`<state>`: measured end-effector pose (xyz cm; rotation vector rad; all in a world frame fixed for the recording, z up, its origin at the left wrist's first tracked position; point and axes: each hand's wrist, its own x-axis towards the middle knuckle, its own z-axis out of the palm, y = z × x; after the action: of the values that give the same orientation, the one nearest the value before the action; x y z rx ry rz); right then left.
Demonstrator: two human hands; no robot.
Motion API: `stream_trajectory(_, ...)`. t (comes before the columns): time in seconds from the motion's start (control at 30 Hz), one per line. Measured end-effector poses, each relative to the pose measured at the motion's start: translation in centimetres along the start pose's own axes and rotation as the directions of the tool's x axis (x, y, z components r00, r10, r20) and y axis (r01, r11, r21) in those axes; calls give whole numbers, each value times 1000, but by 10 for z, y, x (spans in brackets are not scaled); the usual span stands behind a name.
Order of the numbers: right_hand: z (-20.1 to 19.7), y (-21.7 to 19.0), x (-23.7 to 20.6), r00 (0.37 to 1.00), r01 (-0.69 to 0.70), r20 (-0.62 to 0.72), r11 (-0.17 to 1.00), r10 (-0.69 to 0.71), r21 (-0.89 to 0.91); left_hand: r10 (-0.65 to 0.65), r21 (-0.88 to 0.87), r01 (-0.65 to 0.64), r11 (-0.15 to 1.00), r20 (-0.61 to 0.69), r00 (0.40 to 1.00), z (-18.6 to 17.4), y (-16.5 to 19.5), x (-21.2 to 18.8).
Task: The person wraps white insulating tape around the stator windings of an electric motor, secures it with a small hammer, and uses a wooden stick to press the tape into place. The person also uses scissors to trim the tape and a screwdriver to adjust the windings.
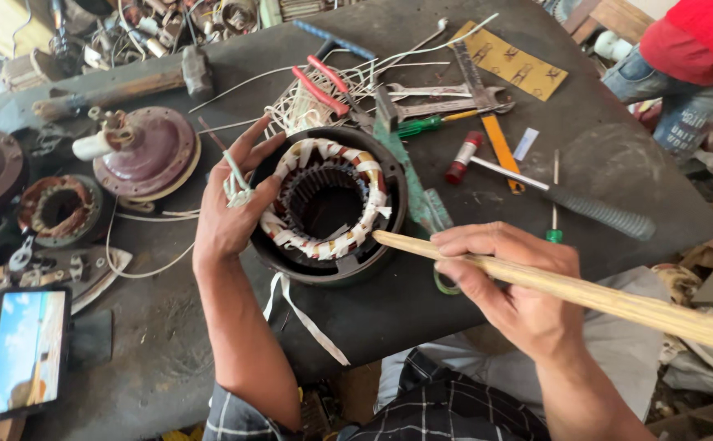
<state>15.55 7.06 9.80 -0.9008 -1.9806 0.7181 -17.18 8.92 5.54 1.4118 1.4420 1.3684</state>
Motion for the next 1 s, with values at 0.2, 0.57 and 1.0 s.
stream_trajectory(0.2,9,6,8,988,79,132,997,-78,-8,10,12,-10,1000,2,1000,0,1,0)
stream_trajectory(0.57,20,17,57,892,278,370,961,-259,3,74,116,-72,991,-9,997,1,-5,3)
stream_trajectory(1.0,15,33,68,855,138,466,965,-230,223,76,109,-73,991,-20,997,1,-7,3)
